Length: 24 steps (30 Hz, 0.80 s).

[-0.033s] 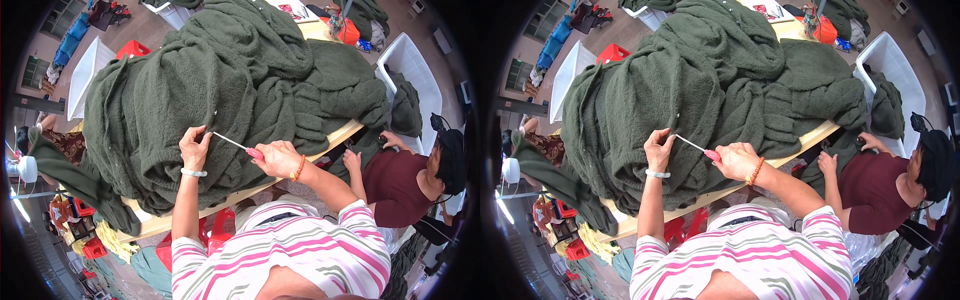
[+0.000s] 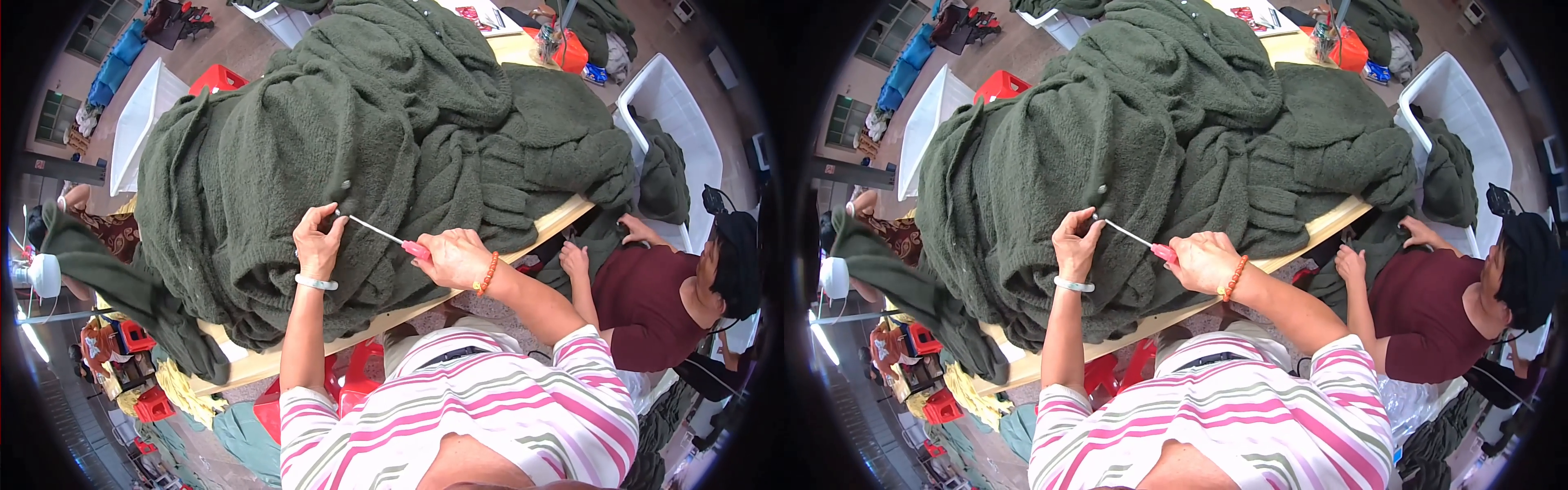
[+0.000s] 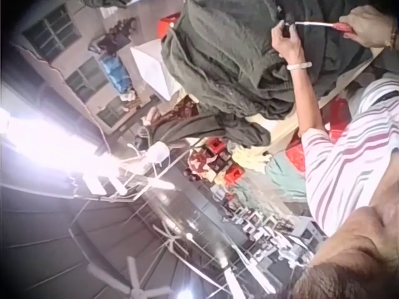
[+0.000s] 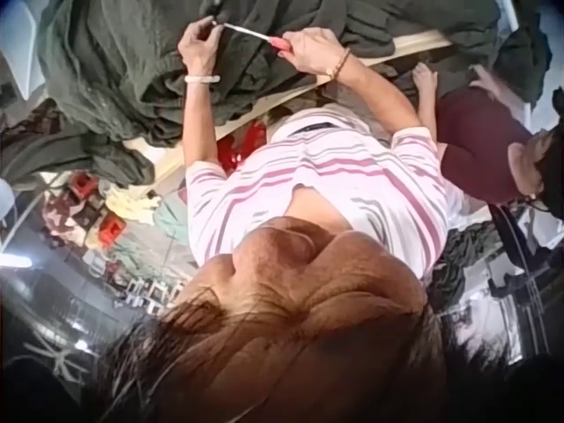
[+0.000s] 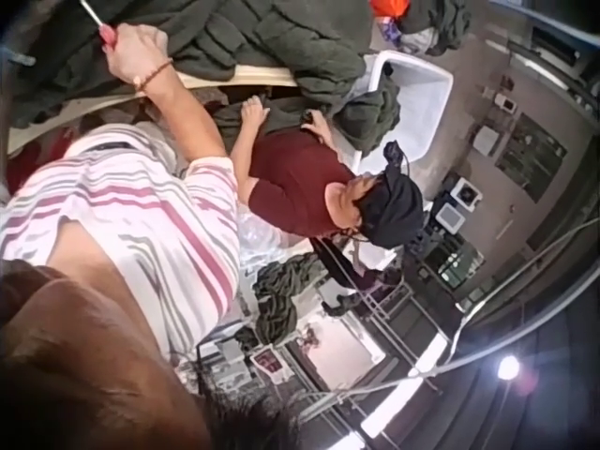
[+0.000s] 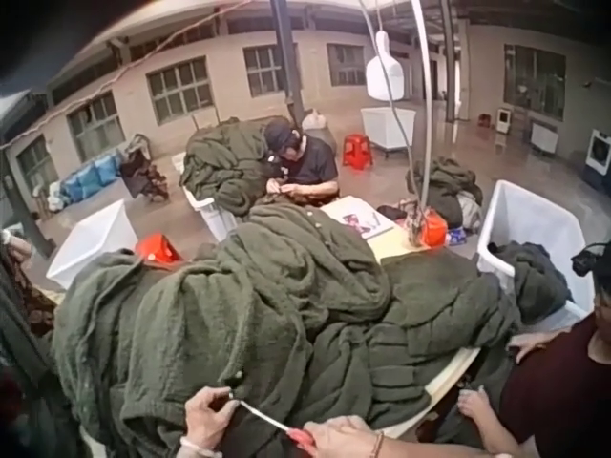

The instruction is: Trimming loose threads from green knitted sweaters using small scissors in a factory setting.

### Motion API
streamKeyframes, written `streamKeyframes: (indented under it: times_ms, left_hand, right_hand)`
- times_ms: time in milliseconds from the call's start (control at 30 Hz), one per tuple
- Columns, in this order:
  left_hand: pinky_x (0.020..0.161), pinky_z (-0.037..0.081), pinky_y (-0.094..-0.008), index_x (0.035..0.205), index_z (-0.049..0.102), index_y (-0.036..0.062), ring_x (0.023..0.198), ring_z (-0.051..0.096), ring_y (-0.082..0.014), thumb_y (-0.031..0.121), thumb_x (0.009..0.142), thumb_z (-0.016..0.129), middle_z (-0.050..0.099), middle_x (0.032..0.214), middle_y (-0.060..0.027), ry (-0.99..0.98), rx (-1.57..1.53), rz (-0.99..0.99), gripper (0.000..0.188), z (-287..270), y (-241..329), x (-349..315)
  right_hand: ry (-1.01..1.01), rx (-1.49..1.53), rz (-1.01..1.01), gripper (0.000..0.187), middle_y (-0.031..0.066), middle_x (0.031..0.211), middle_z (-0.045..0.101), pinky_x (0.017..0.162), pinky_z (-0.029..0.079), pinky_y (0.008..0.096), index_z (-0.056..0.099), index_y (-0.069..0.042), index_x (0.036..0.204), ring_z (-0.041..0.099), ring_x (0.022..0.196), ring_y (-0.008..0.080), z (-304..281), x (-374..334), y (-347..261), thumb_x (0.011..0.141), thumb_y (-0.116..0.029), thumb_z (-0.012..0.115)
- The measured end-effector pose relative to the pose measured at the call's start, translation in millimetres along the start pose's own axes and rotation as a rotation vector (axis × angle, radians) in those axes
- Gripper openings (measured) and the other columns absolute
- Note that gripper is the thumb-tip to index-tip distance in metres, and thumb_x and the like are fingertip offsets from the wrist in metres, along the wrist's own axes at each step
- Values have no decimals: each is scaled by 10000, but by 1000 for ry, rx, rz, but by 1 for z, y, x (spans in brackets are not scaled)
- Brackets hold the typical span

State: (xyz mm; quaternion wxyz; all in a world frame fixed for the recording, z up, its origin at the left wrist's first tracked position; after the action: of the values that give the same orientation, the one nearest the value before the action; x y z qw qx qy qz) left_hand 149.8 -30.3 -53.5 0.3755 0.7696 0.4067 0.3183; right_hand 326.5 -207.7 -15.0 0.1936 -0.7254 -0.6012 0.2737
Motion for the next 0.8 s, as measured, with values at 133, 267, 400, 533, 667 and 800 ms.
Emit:
streamKeyframes:
  times_ms: [133, 267, 400, 533, 667, 800]
  left_hand:
    - [606, 416, -172, 1063, 665, 18, 650, 463, -23, -36, 765, 717, 578, 787, 67, -58, 17, -29, 307, -2, -14, -1]
    - [621, 422, -168, 1115, 638, 4, 672, 475, -21, -55, 767, 703, 593, 831, 57, -50, -124, -110, 359, -2, -23, 2]
    - [651, 437, -175, 1116, 638, 3, 691, 491, -33, -46, 746, 706, 600, 842, 47, -90, -166, -179, 380, -1, -33, 5]
    - [650, 434, -173, 1124, 638, 1, 697, 491, -25, -54, 763, 690, 607, 857, 46, -121, -184, -184, 368, 0, -30, 7]
    - [660, 434, -166, 1135, 638, 2, 710, 500, -20, -57, 779, 676, 610, 872, 49, -152, -238, -191, 363, -3, -29, 6]
    - [688, 456, -174, 1158, 622, -9, 767, 545, -29, -72, 794, 672, 635, 928, 23, -171, -229, -199, 373, -7, -34, 3]
  right_hand:
    - [-163, -10, -21, 256, 206, 815, 666, 752, 494, 489, 633, -52, 891, 649, 840, 394, 2, 1, -1, 852, -305, 620]
    - [-153, -1, 24, 245, 203, 827, 670, 763, 494, 488, 635, -52, 890, 652, 852, 383, -4, 2, -3, 851, -294, 623]
    - [-124, -22, 31, 242, 199, 800, 669, 755, 499, 481, 635, -44, 880, 657, 832, 378, -2, 3, -2, 850, -283, 620]
    - [-175, -19, -23, 269, 203, 786, 659, 749, 495, 489, 622, -72, 938, 648, 819, 399, 6, 3, -1, 873, -332, 603]
    - [-105, -31, 55, 274, 207, 817, 664, 775, 492, 487, 628, -73, 954, 643, 852, 400, 6, 3, 9, 864, -332, 614]
    - [-228, 10, 12, 273, 206, 825, 664, 771, 488, 496, 624, -87, 983, 639, 858, 404, 7, 3, 4, 874, -336, 606]
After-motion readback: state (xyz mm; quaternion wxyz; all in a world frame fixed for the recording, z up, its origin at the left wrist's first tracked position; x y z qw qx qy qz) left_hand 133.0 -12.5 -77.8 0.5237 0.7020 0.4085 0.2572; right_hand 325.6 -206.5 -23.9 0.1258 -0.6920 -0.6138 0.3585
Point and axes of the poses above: each hand's wrist, its own x-axis towards the middle knuckle, its own z-axis out of the palm, y = z × x, the point moved 3 cm from there along x, towards the middle knuckle
